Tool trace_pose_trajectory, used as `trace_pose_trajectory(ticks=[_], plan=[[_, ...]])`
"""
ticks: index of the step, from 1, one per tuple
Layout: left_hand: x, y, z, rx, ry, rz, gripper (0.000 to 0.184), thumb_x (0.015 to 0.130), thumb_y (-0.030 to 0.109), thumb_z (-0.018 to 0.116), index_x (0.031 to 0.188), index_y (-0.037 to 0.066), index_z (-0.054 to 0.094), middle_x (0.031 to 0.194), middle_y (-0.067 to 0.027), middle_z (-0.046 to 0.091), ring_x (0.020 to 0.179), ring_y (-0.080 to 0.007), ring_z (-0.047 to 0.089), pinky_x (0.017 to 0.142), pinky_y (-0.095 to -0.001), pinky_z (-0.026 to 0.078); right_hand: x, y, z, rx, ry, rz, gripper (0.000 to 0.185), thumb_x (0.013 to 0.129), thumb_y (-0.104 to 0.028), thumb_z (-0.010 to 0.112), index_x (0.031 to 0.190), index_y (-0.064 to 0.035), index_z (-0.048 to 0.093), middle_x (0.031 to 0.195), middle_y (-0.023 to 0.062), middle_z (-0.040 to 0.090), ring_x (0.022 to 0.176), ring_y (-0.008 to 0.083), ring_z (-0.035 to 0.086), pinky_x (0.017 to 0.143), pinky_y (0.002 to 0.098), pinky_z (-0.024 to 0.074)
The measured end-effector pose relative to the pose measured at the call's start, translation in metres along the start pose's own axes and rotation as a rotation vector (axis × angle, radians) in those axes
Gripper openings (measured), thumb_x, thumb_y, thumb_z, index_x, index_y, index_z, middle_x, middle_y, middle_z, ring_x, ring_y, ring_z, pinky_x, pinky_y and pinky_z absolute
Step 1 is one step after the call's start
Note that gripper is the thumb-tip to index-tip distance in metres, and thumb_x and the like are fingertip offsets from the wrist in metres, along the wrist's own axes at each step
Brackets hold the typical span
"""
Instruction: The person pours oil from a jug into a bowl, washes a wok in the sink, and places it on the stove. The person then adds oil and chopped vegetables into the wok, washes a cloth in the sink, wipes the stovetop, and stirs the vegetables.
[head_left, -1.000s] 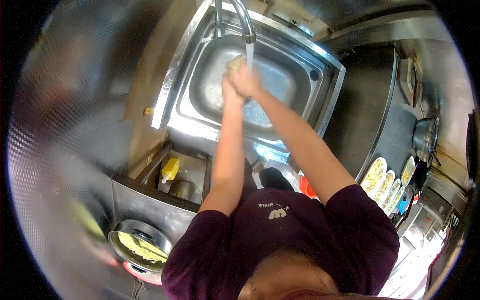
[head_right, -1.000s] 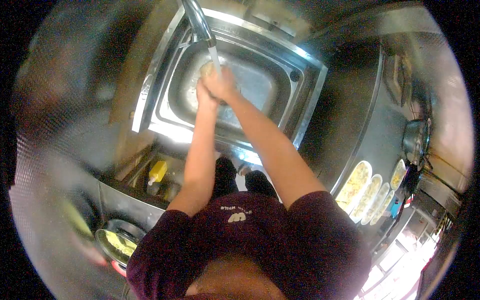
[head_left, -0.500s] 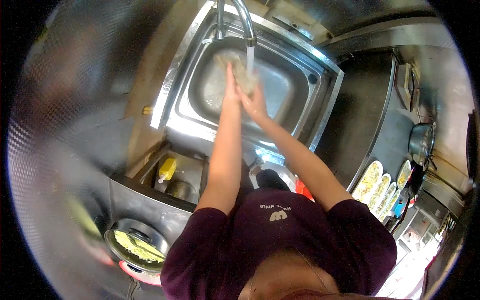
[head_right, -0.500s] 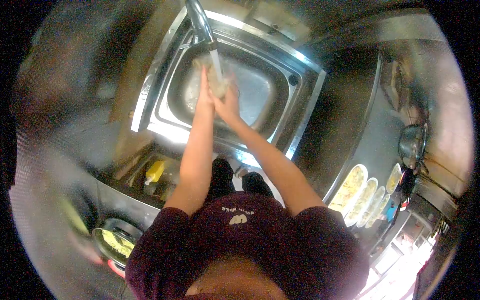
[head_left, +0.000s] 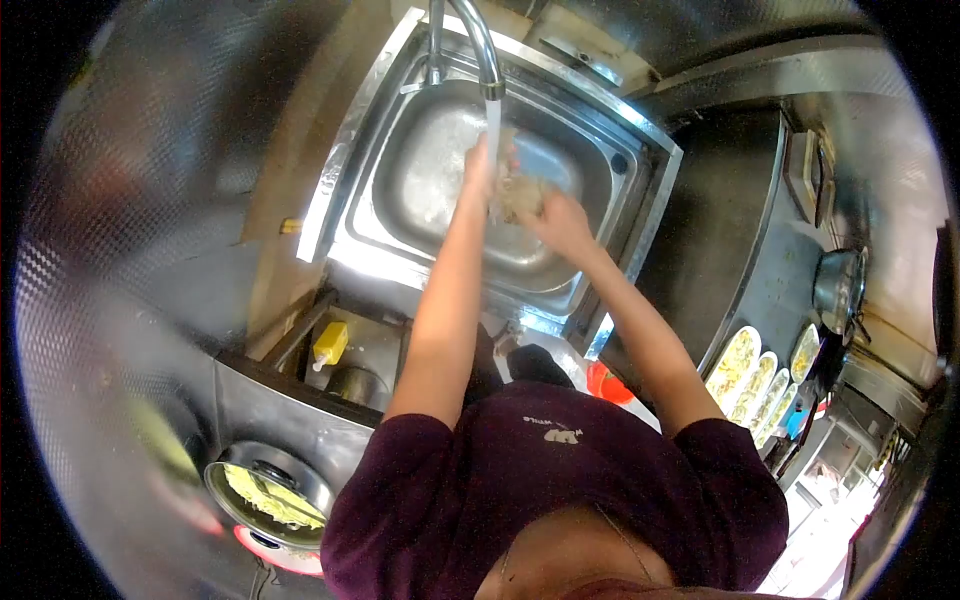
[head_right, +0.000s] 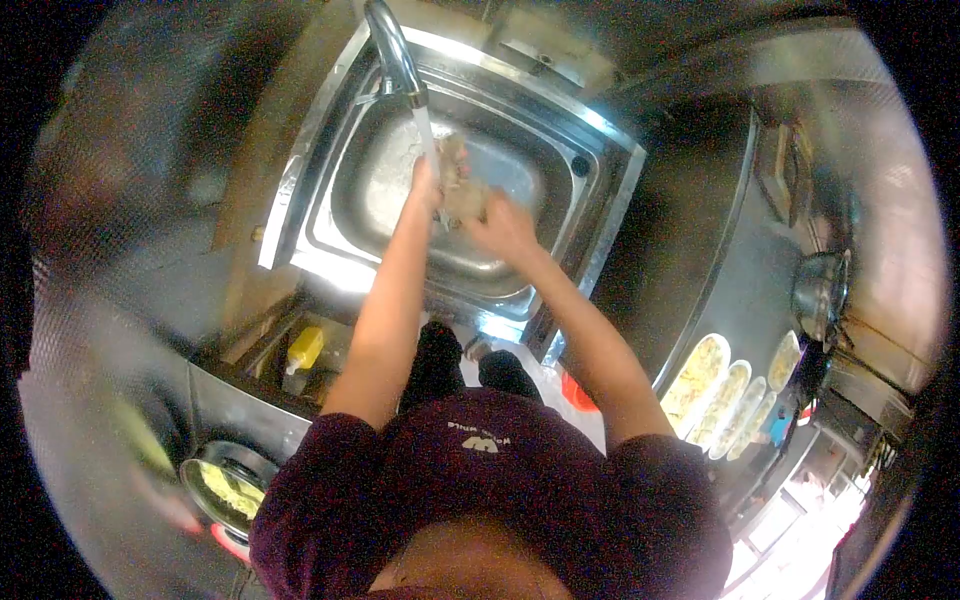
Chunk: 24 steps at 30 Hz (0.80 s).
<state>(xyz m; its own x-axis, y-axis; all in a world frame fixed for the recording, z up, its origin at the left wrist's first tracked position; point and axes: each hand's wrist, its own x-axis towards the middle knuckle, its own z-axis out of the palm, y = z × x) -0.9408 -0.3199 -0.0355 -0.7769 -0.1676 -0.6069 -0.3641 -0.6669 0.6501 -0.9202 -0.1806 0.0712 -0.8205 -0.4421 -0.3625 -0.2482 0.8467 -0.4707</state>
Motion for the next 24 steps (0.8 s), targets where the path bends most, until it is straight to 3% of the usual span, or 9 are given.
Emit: trace_pose_trajectory(ticks=[4, 6, 9, 12, 15, 17, 19, 22, 24], plan=[[0.026, -0.039, -0.028, 0.247, 0.296, 0.391, 0.036, 0.081, 0.021, 0.043, 0.112, 0.002, 0.047, 0.106, -0.0137, 0.05, 0.094, -0.0195, 0.049, 0.077, -0.03, 0.042, 0.058, -0.034, 0.015, -0.266, -0.19, -0.157, 0.03, 0.066, -0.026, 0.055, 0.085, -0.0037, 0.06, 0.084, 0.0191, 0.059, 0.079, 0.033, 0.057, 0.07, 0.0384, 0.046], [-0.004, -0.025, -0.032, -0.02, 0.164, 0.364, 0.038, 0.082, 0.019, 0.037, 0.116, 0.001, 0.042, 0.108, -0.0148, 0.05, 0.093, -0.0216, 0.051, 0.078, -0.0316, 0.043, 0.077, -0.034, 0.036, -0.368, -0.193, -0.355, 0.027, 0.064, -0.024, 0.054, 0.082, -0.004, 0.061, 0.081, 0.0198, 0.059, 0.074, 0.0327, 0.059, 0.065, 0.0386, 0.0473], [-0.018, -0.024, -0.052, -0.194, -0.013, 0.243, 0.046, 0.085, 0.025, 0.036, 0.126, 0.005, 0.031, 0.117, -0.0131, 0.045, 0.102, -0.0232, 0.047, 0.082, -0.0334, 0.042, 0.095, -0.064, 0.021, -0.332, -0.31, -0.197, 0.038, 0.062, -0.033, 0.06, 0.083, -0.0009, 0.059, 0.08, 0.0177, 0.06, 0.073, 0.0293, 0.06, 0.062, 0.0387, 0.0478], [-0.047, -0.006, -0.041, -0.325, -0.062, 0.087, 0.044, 0.083, 0.029, 0.043, 0.121, 0.006, 0.037, 0.111, -0.0108, 0.049, 0.099, -0.0217, 0.049, 0.08, -0.033, 0.043, 0.136, -0.036, 0.044, -0.05, -0.747, -0.184, 0.043, 0.064, -0.03, 0.062, 0.093, 0.001, 0.056, 0.087, 0.0155, 0.06, 0.078, 0.0236, 0.06, 0.065, 0.0353, 0.0478], [-0.046, -0.01, -0.036, -0.342, -0.127, 0.057, 0.039, 0.08, 0.024, 0.051, 0.113, 0.003, 0.044, 0.101, -0.0098, 0.053, 0.09, -0.0186, 0.053, 0.074, -0.0301, 0.045, 0.156, -0.026, 0.001, 0.438, -1.093, -0.349, 0.047, 0.068, -0.027, 0.062, 0.105, 0.0006, 0.05, 0.1, 0.0121, 0.056, 0.089, 0.0192, 0.056, 0.072, 0.0319, 0.0461], [-0.028, -0.036, -0.036, -0.304, -0.156, 0.034, 0.038, 0.08, 0.023, 0.053, 0.111, 0.003, 0.045, 0.096, -0.009, 0.055, 0.084, -0.0178, 0.055, 0.069, -0.0297, 0.047, 0.169, -0.028, -0.003, 0.471, -0.938, -0.439, 0.046, 0.073, -0.022, 0.057, 0.11, 0.0008, 0.044, 0.11, 0.0123, 0.05, 0.099, 0.0204, 0.05, 0.082, 0.0317, 0.0419], [-0.016, -0.033, -0.014, -0.093, 0.065, 0.132, 0.039, 0.074, 0.023, 0.059, 0.105, 0.001, 0.048, 0.087, -0.0086, 0.057, 0.076, -0.0172, 0.057, 0.065, -0.0297, 0.047, 0.17, -0.068, -0.017, 0.382, -0.758, -0.28, 0.045, 0.073, -0.018, 0.055, 0.112, 0.0022, 0.043, 0.112, 0.0148, 0.048, 0.103, 0.0229, 0.048, 0.087, 0.033, 0.0394], [-0.006, -0.03, 0.005, 0.245, 0.31, 0.326, 0.035, 0.071, 0.021, 0.062, 0.098, 0.002, 0.051, 0.08, -0.0083, 0.058, 0.071, -0.0179, 0.058, 0.062, -0.0307, 0.047, 0.211, -0.09, 0.01, -0.226, -0.317, -0.834, 0.048, 0.072, -0.013, 0.049, 0.116, 0.0042, 0.038, 0.115, 0.0187, 0.043, 0.106, 0.0286, 0.044, 0.091, 0.0353, 0.0362], [-0.01, -0.023, 0.01, 0.355, 0.349, 0.521, 0.029, 0.068, 0.02, 0.062, 0.091, 0.004, 0.054, 0.076, -0.0097, 0.059, 0.069, -0.0199, 0.058, 0.061, -0.0316, 0.046, 0.236, -0.092, 0.035, -0.244, -0.237, -0.945, 0.05, 0.07, -0.012, 0.047, 0.116, 0.0053, 0.037, 0.116, 0.0199, 0.041, 0.108, 0.0313, 0.041, 0.092, 0.0372, 0.0339]])
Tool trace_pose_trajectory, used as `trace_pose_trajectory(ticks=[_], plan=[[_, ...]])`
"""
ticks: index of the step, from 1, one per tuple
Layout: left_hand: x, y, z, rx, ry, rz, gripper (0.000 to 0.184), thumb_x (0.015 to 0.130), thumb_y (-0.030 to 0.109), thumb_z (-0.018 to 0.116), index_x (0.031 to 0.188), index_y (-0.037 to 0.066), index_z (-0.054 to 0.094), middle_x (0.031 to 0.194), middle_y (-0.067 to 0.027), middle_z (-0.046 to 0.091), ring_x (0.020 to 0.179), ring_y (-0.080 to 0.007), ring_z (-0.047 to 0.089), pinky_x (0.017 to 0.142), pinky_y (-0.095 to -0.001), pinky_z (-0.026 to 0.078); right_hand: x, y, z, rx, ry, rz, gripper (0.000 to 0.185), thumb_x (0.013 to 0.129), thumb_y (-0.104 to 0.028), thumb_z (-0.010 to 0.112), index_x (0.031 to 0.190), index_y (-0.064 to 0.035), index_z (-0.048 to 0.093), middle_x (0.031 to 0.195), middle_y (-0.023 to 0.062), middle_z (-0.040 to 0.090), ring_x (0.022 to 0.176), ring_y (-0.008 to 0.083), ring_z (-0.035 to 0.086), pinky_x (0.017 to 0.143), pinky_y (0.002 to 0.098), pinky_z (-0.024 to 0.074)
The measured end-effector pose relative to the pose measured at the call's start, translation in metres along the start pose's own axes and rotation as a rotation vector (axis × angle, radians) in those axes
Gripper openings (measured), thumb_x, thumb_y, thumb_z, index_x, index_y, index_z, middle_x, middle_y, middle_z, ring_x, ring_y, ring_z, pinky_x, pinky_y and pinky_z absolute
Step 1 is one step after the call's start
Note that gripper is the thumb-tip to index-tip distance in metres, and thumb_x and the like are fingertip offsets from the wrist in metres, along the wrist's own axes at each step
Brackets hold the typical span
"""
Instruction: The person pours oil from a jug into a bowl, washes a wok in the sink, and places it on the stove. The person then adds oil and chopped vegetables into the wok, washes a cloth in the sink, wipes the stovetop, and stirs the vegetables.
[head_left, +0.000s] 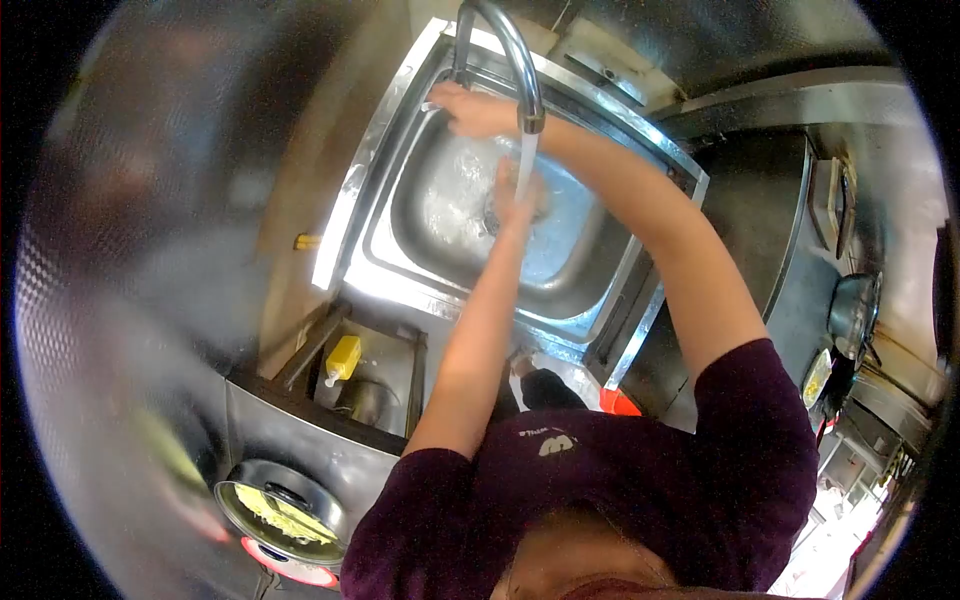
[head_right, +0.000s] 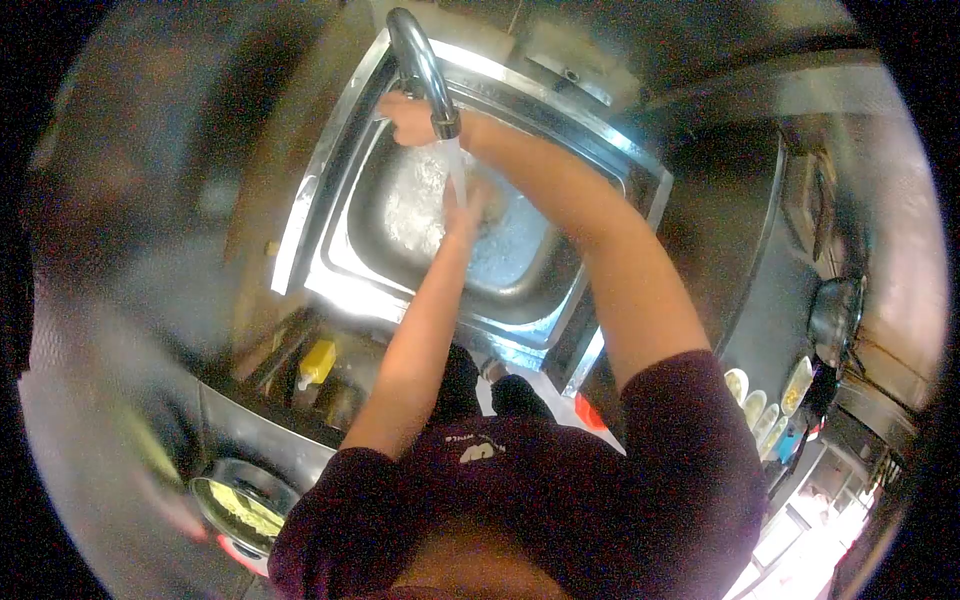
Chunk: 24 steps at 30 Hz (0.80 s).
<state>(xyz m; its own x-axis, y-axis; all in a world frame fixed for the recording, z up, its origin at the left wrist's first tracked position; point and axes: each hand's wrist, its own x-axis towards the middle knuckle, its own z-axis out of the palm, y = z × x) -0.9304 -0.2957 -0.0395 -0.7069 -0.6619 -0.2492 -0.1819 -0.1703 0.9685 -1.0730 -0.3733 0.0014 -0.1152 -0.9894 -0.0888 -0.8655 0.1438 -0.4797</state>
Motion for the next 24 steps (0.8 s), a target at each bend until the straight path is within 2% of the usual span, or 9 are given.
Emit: trace_pose_trajectory(ticks=[3, 7, 8, 11, 14, 15, 19, 22, 24], plan=[[0.004, -0.008, -0.002, 0.228, 0.004, 0.174, 0.023, 0.065, 0.019, 0.062, 0.083, 0.005, 0.056, 0.074, -0.0119, 0.06, 0.068, -0.0227, 0.059, 0.06, -0.0328, 0.045, 0.025, 0.018, 0.031, -0.286, 0.114, -0.244, 0.045, 0.072, -0.013, 0.047, 0.114, 0.0041, 0.04, 0.107, 0.0174, 0.046, 0.097, 0.0287, 0.048, 0.083, 0.0364, 0.0404], [-0.003, 0.005, -0.014, 0.195, -0.124, 0.024, 0.02, 0.067, 0.021, 0.062, 0.078, 0.004, 0.058, 0.077, -0.015, 0.06, 0.071, -0.0234, 0.059, 0.062, -0.0332, 0.045, 0.011, -0.018, -0.025, 0.704, -0.144, 0.439, 0.039, 0.077, -0.023, 0.051, 0.109, -0.0015, 0.048, 0.085, 0.0095, 0.054, 0.064, 0.0171, 0.055, 0.057, 0.0281, 0.0485], [-0.004, 0.0, -0.016, 0.227, -0.102, 0.013, 0.021, 0.067, 0.02, 0.062, 0.08, 0.004, 0.058, 0.078, -0.0151, 0.06, 0.072, -0.0234, 0.059, 0.063, -0.0326, 0.045, 0.005, -0.002, -0.02, 0.846, -0.007, 0.319, 0.038, 0.079, -0.032, 0.052, 0.106, -0.0066, 0.052, 0.075, 0.0044, 0.055, 0.048, 0.0097, 0.049, 0.043, 0.021, 0.0439], [-0.009, -0.005, -0.017, 0.224, -0.073, 0.005, 0.023, 0.069, 0.019, 0.063, 0.086, 0.004, 0.058, 0.079, -0.0134, 0.06, 0.073, -0.0214, 0.057, 0.066, -0.0304, 0.044, -0.033, 0.006, -0.043, 0.86, 0.125, 0.198, 0.036, 0.08, -0.037, 0.049, 0.103, -0.0097, 0.055, 0.077, 0.0014, 0.054, 0.062, 0.0097, 0.051, 0.053, 0.0239, 0.0454], [-0.034, 0.053, -0.035, 0.088, -0.12, 0.099, 0.028, 0.07, 0.014, 0.062, 0.096, 0.004, 0.056, 0.086, -0.0098, 0.059, 0.079, -0.0183, 0.054, 0.072, -0.028, 0.042, -0.1, -0.013, -0.057, 1.143, 0.333, 0.508, 0.04, 0.081, -0.042, 0.048, 0.106, -0.0112, 0.054, 0.083, 0.0019, 0.055, 0.066, 0.0101, 0.051, 0.058, 0.0242, 0.0453], [-0.035, 0.068, -0.037, 0.134, -0.128, 0.216, 0.03, 0.07, 0.013, 0.062, 0.098, 0.005, 0.055, 0.088, -0.01, 0.058, 0.08, -0.0188, 0.054, 0.073, -0.0282, 0.042, -0.124, 0.012, -0.041, 0.857, 0.003, 0.471, 0.047, 0.081, -0.047, 0.045, 0.112, -0.0128, 0.049, 0.091, 0.0049, 0.057, 0.069, 0.0124, 0.053, 0.058, 0.025, 0.0452], [-0.044, 0.104, -0.042, 0.257, -0.24, 0.567, 0.033, 0.07, 0.009, 0.061, 0.102, 0.006, 0.055, 0.094, -0.0117, 0.056, 0.085, -0.0218, 0.054, 0.077, -0.03, 0.041, -0.199, -0.07, 0.008, 1.879, -0.359, 0.755, 0.069, 0.076, -0.064, 0.035, 0.121, -0.0116, 0.041, 0.115, 0.0158, 0.047, 0.102, 0.0293, 0.049, 0.083, 0.0405, 0.0405], [-0.054, 0.118, -0.036, 0.296, -0.276, 0.766, 0.026, 0.073, 0.009, 0.06, 0.098, 0.004, 0.055, 0.097, -0.0117, 0.055, 0.086, -0.0228, 0.054, 0.076, -0.032, 0.043, -0.198, -0.112, 0.022, 2.411, 0.261, 0.407, 0.064, 0.078, -0.061, 0.035, 0.117, -0.0108, 0.043, 0.111, 0.0143, 0.049, 0.099, 0.0259, 0.051, 0.084, 0.0395, 0.0408], [-0.071, 0.118, -0.031, 0.003, -0.089, 0.424, 0.02, 0.076, 0.014, 0.058, 0.094, 0.004, 0.055, 0.093, -0.0103, 0.056, 0.086, -0.0225, 0.053, 0.077, -0.0335, 0.042, -0.183, -0.129, 0.016, 2.385, 0.675, 0.252, 0.043, 0.082, -0.04, 0.048, 0.111, -0.0083, 0.046, 0.104, 0.01, 0.053, 0.095, 0.0198, 0.053, 0.081, 0.0346, 0.043]])
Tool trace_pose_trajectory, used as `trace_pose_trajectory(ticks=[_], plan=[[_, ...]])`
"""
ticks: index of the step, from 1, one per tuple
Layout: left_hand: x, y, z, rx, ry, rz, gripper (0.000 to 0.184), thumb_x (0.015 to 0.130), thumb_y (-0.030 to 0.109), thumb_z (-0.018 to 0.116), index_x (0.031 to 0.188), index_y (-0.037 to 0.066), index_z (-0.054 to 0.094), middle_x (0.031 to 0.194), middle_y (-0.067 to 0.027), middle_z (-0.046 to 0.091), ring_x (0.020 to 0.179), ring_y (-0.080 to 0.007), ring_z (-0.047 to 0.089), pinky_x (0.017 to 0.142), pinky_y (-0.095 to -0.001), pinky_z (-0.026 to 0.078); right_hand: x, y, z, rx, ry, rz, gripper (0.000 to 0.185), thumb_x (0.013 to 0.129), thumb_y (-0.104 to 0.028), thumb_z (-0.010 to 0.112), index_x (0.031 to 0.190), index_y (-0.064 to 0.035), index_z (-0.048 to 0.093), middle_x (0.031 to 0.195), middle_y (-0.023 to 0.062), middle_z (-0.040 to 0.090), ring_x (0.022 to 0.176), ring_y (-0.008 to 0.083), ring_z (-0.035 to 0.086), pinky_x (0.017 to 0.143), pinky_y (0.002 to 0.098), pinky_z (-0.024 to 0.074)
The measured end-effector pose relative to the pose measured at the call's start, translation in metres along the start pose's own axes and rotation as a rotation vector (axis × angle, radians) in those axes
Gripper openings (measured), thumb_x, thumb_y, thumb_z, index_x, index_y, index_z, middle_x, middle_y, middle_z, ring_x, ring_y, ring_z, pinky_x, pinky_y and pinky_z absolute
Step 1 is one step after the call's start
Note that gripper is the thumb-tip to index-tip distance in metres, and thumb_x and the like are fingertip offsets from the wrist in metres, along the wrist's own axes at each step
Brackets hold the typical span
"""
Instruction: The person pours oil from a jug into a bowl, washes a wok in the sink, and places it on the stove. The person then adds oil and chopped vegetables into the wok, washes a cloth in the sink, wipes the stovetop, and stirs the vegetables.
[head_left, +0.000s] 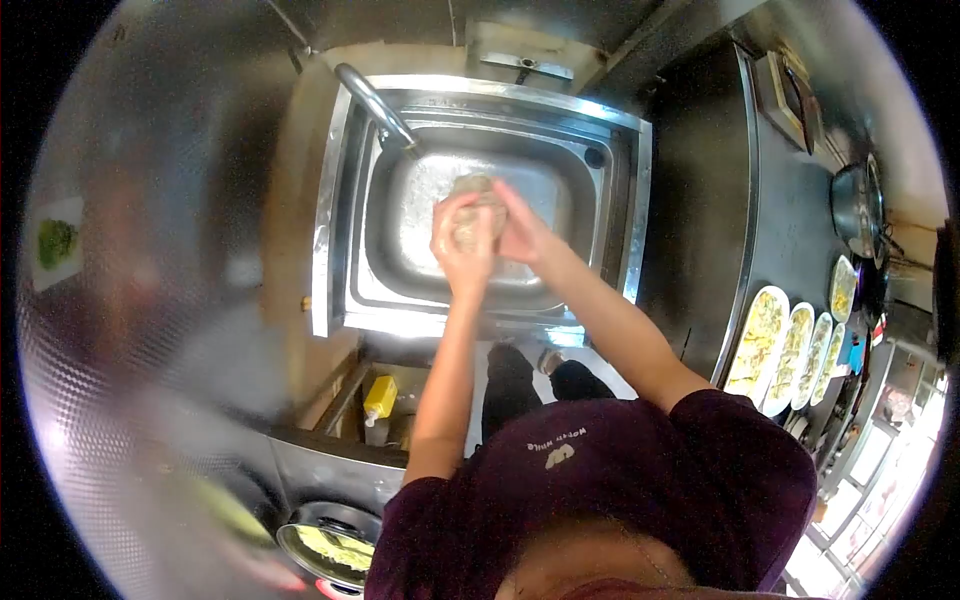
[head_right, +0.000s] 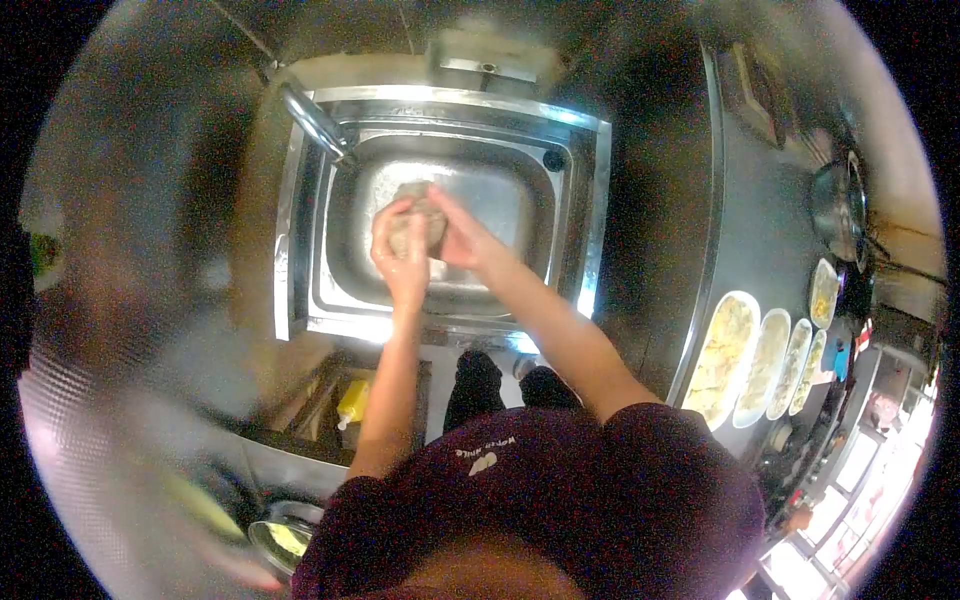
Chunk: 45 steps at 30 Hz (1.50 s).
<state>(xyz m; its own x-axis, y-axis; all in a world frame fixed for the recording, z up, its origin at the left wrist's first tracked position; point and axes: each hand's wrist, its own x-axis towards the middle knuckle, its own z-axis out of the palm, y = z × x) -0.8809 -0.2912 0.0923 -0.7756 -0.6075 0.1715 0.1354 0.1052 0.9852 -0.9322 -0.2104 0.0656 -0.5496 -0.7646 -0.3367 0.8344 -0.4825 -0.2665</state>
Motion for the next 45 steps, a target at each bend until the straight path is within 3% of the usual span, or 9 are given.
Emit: trace_pose_trajectory(ticks=[7, 13, 15, 22, 26, 34, 37, 40, 45], plan=[[0.034, 0.028, -0.01, -0.995, -0.032, -0.851, 0.035, 0.087, 0.037, 0.04, 0.102, 0.007, 0.049, 0.101, -0.0081, 0.052, 0.094, -0.0188, 0.051, 0.079, -0.0313, 0.043, -0.004, -0.004, 0.065, -1.078, 0.182, -0.712, 0.031, 0.066, -0.012, 0.065, 0.095, -0.0068, 0.055, 0.093, 0.0068, 0.057, 0.086, 0.0207, 0.055, 0.078, 0.0298, 0.0426], [0.095, -0.004, -0.028, -1.097, -0.967, -1.214, 0.027, 0.081, 0.036, 0.053, 0.073, 0.009, 0.053, 0.067, -0.0018, 0.052, 0.056, -0.0111, 0.051, 0.049, -0.0216, 0.041, -0.018, -0.016, 0.109, -1.969, -0.548, -1.58, 0.015, 0.054, -0.011, 0.061, 0.067, -0.0065, 0.057, 0.084, 0.0087, 0.056, 0.086, 0.0245, 0.054, 0.081, 0.0362, 0.0438], [0.103, 0.028, -0.025, -0.481, -0.999, -1.179, 0.031, 0.078, 0.038, 0.058, 0.066, 0.01, 0.049, 0.06, 0.0006, 0.047, 0.05, -0.0091, 0.044, 0.045, -0.0207, 0.036, -0.015, -0.013, 0.101, -2.153, -0.839, -1.663, 0.012, 0.051, -0.012, 0.058, 0.06, -0.0078, 0.052, 0.077, 0.0076, 0.055, 0.082, 0.0229, 0.054, 0.079, 0.0347, 0.0446], [0.078, -0.011, -0.001, 0.37, -1.134, -0.692, 0.042, 0.081, 0.036, 0.049, 0.054, 0.004, 0.051, 0.052, -0.0026, 0.048, 0.049, -0.0114, 0.042, 0.047, -0.0291, 0.035, 0.024, 0.016, 0.018, -2.399, -1.359, -1.345, 0.01, 0.061, -0.02, 0.052, 0.062, -0.0101, 0.049, 0.062, 0.0028, 0.049, 0.06, 0.0204, 0.051, 0.059, 0.0344, 0.0426], [0.055, -0.084, 0.005, 0.656, -1.209, -0.516, 0.039, 0.08, 0.028, 0.039, 0.077, -0.006, 0.058, 0.08, -0.0252, 0.057, 0.075, -0.0387, 0.054, 0.07, -0.0399, 0.042, 0.052, 0.054, -0.051, -2.613, -1.629, -0.572, 0.01, 0.065, -0.016, 0.052, 0.07, -0.0072, 0.052, 0.066, 0.0051, 0.05, 0.062, 0.0237, 0.051, 0.055, 0.0348, 0.0425], [0.006, -0.202, -0.001, 1.059, -1.228, -0.299, 0.049, 0.08, 0.04, 0.039, 0.085, -0.005, 0.059, 0.09, -0.0264, 0.055, 0.09, -0.0374, 0.053, 0.079, -0.0403, 0.04, 0.066, 0.085, -0.104, -2.771, -1.059, -0.026, 0.011, 0.065, -0.015, 0.052, 0.073, -0.0063, 0.052, 0.069, 0.0067, 0.051, 0.065, 0.024, 0.052, 0.056, 0.035, 0.0432], [0.008, -0.118, -0.012, 0.747, -1.374, -0.633, 0.05, 0.079, 0.049, 0.044, 0.063, 0.004, 0.058, 0.061, -0.0084, 0.057, 0.06, -0.0196, 0.054, 0.058, -0.0341, 0.04, 0.038, 0.088, -0.074, -2.708, -0.777, -0.204, 0.012, 0.065, -0.014, 0.052, 0.073, -0.0059, 0.052, 0.07, 0.0073, 0.051, 0.067, 0.024, 0.052, 0.056, 0.0351, 0.0434], [-0.007, -0.044, -0.029, 0.417, -1.142, -1.356, 0.05, 0.076, 0.055, 0.049, 0.089, 0.007, 0.056, 0.089, -0.0087, 0.057, 0.075, -0.0181, 0.055, 0.066, -0.0308, 0.046, -0.025, 0.08, -0.025, -2.593, -0.623, -0.61, 0.012, 0.066, -0.014, 0.053, 0.074, -0.0056, 0.051, 0.072, 0.0079, 0.052, 0.068, 0.0241, 0.052, 0.056, 0.0352, 0.0437], [-0.118, 0.072, -0.051, 0.048, -1.178, -1.056, 0.057, 0.081, 0.043, 0.045, 0.115, -0.003, 0.043, 0.111, -0.0113, 0.049, 0.098, -0.0214, 0.048, 0.084, -0.0333, 0.04, -0.211, 0.087, 0.039, -2.439, -0.508, -1.427, 0.013, 0.066, -0.013, 0.053, 0.076, -0.005, 0.051, 0.074, 0.0089, 0.052, 0.069, 0.0243, 0.052, 0.057, 0.0353, 0.0441]])
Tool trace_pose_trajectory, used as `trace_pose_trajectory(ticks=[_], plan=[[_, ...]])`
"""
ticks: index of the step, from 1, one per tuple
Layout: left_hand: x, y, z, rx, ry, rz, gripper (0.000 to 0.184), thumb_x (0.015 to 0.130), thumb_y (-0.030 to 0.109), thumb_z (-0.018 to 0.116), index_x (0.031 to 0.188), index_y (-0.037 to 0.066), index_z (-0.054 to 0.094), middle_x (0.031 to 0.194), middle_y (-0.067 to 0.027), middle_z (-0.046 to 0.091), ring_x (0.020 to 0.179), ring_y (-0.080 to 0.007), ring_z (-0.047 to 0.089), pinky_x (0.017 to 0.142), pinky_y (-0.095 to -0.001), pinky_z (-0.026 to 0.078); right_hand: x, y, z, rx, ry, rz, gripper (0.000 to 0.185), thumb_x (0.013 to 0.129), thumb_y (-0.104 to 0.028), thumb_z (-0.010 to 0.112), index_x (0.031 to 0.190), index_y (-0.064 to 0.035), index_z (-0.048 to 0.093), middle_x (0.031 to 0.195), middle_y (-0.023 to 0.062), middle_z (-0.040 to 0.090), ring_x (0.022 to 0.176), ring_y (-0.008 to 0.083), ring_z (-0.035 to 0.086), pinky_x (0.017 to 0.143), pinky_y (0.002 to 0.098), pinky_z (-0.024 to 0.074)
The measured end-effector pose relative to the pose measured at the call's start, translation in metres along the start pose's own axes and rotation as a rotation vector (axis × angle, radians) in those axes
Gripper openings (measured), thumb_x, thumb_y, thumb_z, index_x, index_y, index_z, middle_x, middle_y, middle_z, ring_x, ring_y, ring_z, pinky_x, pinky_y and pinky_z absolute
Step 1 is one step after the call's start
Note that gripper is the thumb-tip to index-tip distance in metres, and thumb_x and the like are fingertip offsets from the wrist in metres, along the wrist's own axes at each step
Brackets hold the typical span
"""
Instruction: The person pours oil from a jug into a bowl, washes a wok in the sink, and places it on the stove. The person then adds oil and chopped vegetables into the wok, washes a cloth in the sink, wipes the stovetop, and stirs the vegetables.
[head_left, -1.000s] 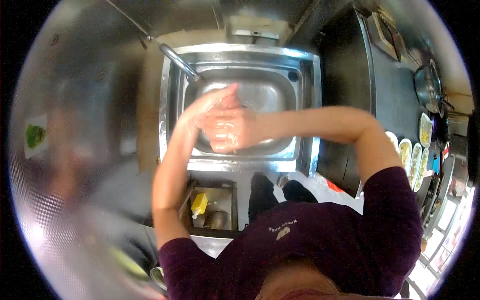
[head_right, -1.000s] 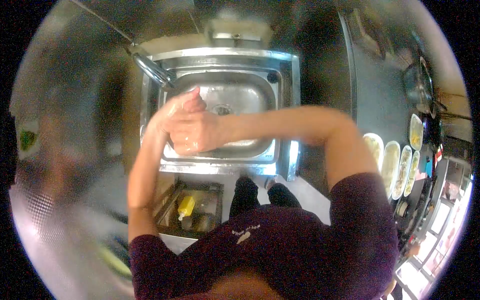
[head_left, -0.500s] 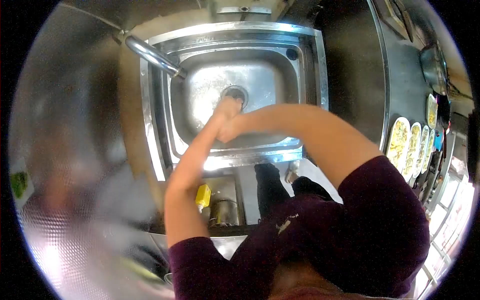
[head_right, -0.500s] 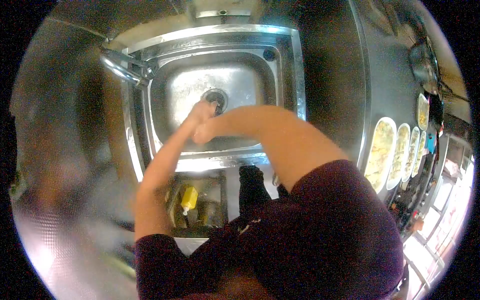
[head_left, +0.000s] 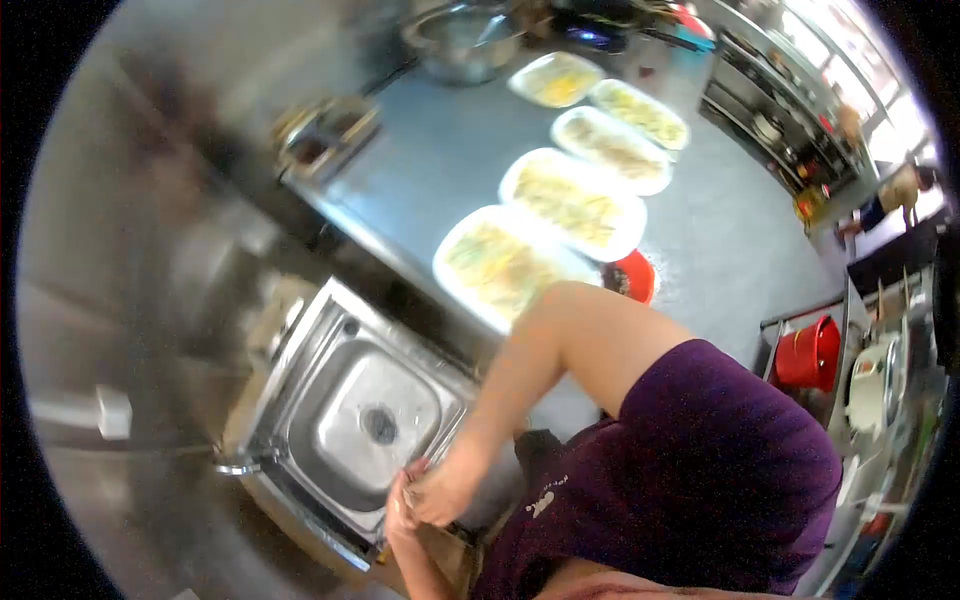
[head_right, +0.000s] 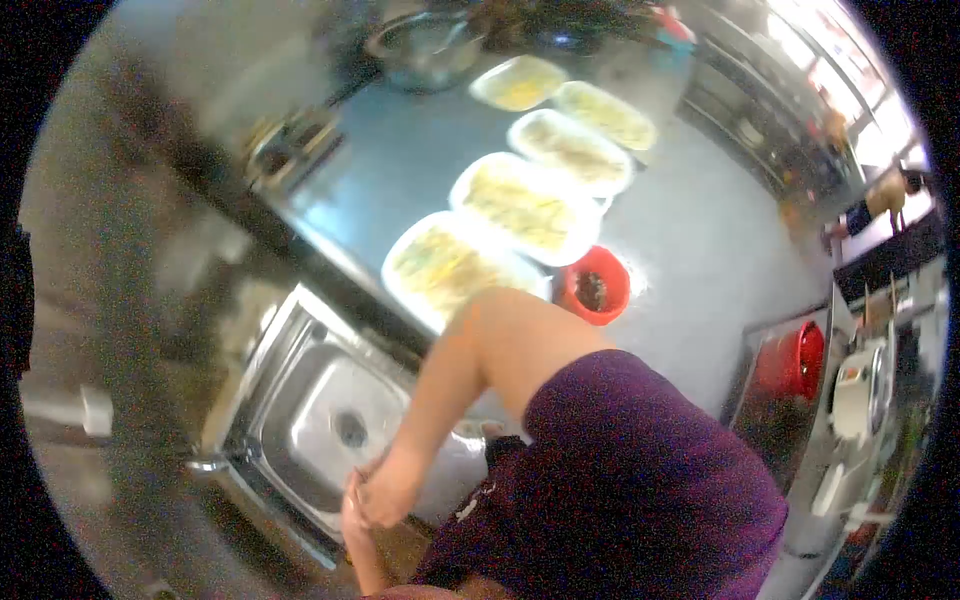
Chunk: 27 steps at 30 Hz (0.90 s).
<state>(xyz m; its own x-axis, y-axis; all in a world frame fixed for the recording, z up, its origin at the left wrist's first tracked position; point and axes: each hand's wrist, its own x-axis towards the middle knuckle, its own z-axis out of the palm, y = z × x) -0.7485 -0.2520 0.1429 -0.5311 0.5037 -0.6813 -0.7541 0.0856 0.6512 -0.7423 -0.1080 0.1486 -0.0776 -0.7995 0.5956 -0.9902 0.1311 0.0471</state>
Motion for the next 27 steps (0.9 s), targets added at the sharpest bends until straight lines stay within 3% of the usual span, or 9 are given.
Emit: trace_pose_trajectory(ticks=[2, 5, 8, 10, 12, 18, 20, 22, 27], plan=[[-0.018, -0.012, 0.068, -0.071, -0.02, -0.008, 0.065, 0.074, 0.044, 0.05, 0.118, -0.003, 0.04, 0.113, -0.0135, 0.048, 0.099, -0.0244, 0.049, 0.084, -0.0358, 0.041, -0.039, -0.044, -0.065, -0.044, 0.066, 0.052, 0.014, 0.066, -0.013, 0.053, 0.077, -0.0048, 0.051, 0.075, 0.0093, 0.053, 0.07, 0.0243, 0.053, 0.057, 0.0354, 0.0442], [-0.016, -0.054, 0.152, -0.132, -0.231, 0.047, 0.057, 0.076, 0.038, 0.046, 0.118, 0.0, 0.041, 0.117, -0.013, 0.046, 0.104, -0.0265, 0.048, 0.086, -0.0352, 0.041, -0.123, -0.113, -0.168, 0.202, -0.05, 0.543, 0.027, 0.071, -0.02, 0.052, 0.09, -0.0016, 0.05, 0.082, 0.0149, 0.054, 0.081, 0.0267, 0.053, 0.062, 0.0372, 0.0456], [0.024, -0.084, 0.259, -0.19, -0.24, -0.144, 0.052, 0.083, 0.046, 0.035, 0.12, 0.01, 0.039, 0.121, -0.0099, 0.042, 0.108, -0.0292, 0.042, 0.082, -0.0579, 0.035, -0.223, -0.174, -0.239, 0.422, 0.055, 1.026, 0.035, 0.075, -0.027, 0.05, 0.101, -0.0045, 0.046, 0.084, 0.0172, 0.054, 0.073, 0.0313, 0.055, 0.063, 0.0387, 0.046], [0.06, -0.101, 0.342, -0.021, -0.336, -0.201, 0.047, 0.085, 0.039, 0.038, 0.119, 0.008, 0.038, 0.119, -0.0082, 0.043, 0.108, -0.0244, 0.042, 0.085, -0.044, 0.039, -0.276, -0.224, -0.296, 0.211, -0.094, 1.456, 0.037, 0.074, -0.03, 0.052, 0.105, -0.0101, 0.046, 0.083, 0.0172, 0.056, 0.067, 0.0323, 0.056, 0.06, 0.04, 0.0461], [0.086, -0.109, 0.429, 0.394, -0.541, 0.03, 0.043, 0.084, 0.031, 0.046, 0.118, 0.006, 0.039, 0.114, -0.0065, 0.046, 0.105, -0.0199, 0.045, 0.084, -0.0338, 0.039, -0.324, -0.279, -0.345, 0.058, -0.076, 1.649, 0.04, 0.074, -0.033, 0.05, 0.108, -0.0117, 0.046, 0.08, 0.017, 0.057, 0.067, 0.0338, 0.057, 0.058, 0.0413, 0.0457], [0.129, -0.135, 0.621, 1.042, -1.128, 0.172, 0.041, 0.074, 0.018, 0.062, 0.11, 0.006, 0.045, 0.108, -0.0054, 0.049, 0.102, -0.017, 0.046, 0.084, -0.0303, 0.038, -0.431, -0.389, -0.43, 0.006, 0.242, 1.952, 0.045, 0.07, -0.032, 0.056, 0.108, -0.0089, 0.047, 0.083, 0.0164, 0.059, 0.075, 0.0312, 0.057, 0.065, 0.0375, 0.0451], [0.155, -0.157, 0.665, 1.207, -1.084, 0.974, 0.036, 0.069, 0.011, 0.063, 0.101, 0.005, 0.048, 0.097, -0.005, 0.053, 0.093, -0.0132, 0.051, 0.079, -0.0267, 0.041, -0.456, -0.406, -0.452, 0.081, 0.437, 1.954, 0.046, 0.068, -0.031, 0.058, 0.107, -0.0082, 0.048, 0.084, 0.0162, 0.059, 0.076, 0.0288, 0.057, 0.067, 0.0355, 0.0449], [0.169, -0.157, 0.715, 0.87, -1.042, 0.322, 0.031, 0.069, 0.005, 0.057, 0.1, 0.004, 0.048, 0.095, -0.0045, 0.054, 0.087, -0.012, 0.052, 0.076, -0.0256, 0.042, -0.498, -0.419, -0.474, 0.113, 0.559, 1.945, 0.05, 0.066, -0.031, 0.061, 0.107, -0.0053, 0.049, 0.086, 0.0125, 0.059, 0.077, 0.0233, 0.057, 0.07, 0.0331, 0.0447], [0.227, -0.178, 0.855, 0.502, -0.991, 0.136, 0.029, 0.071, 0.006, 0.053, 0.1, 0.004, 0.046, 0.095, -0.0047, 0.053, 0.085, -0.0124, 0.051, 0.072, -0.0258, 0.042, -0.628, -0.457, -0.516, 0.283, 0.447, 2.094, 0.056, 0.065, -0.029, 0.063, 0.11, -0.002, 0.046, 0.093, 0.0114, 0.058, 0.082, 0.0202, 0.055, 0.07, 0.0318, 0.0442]])
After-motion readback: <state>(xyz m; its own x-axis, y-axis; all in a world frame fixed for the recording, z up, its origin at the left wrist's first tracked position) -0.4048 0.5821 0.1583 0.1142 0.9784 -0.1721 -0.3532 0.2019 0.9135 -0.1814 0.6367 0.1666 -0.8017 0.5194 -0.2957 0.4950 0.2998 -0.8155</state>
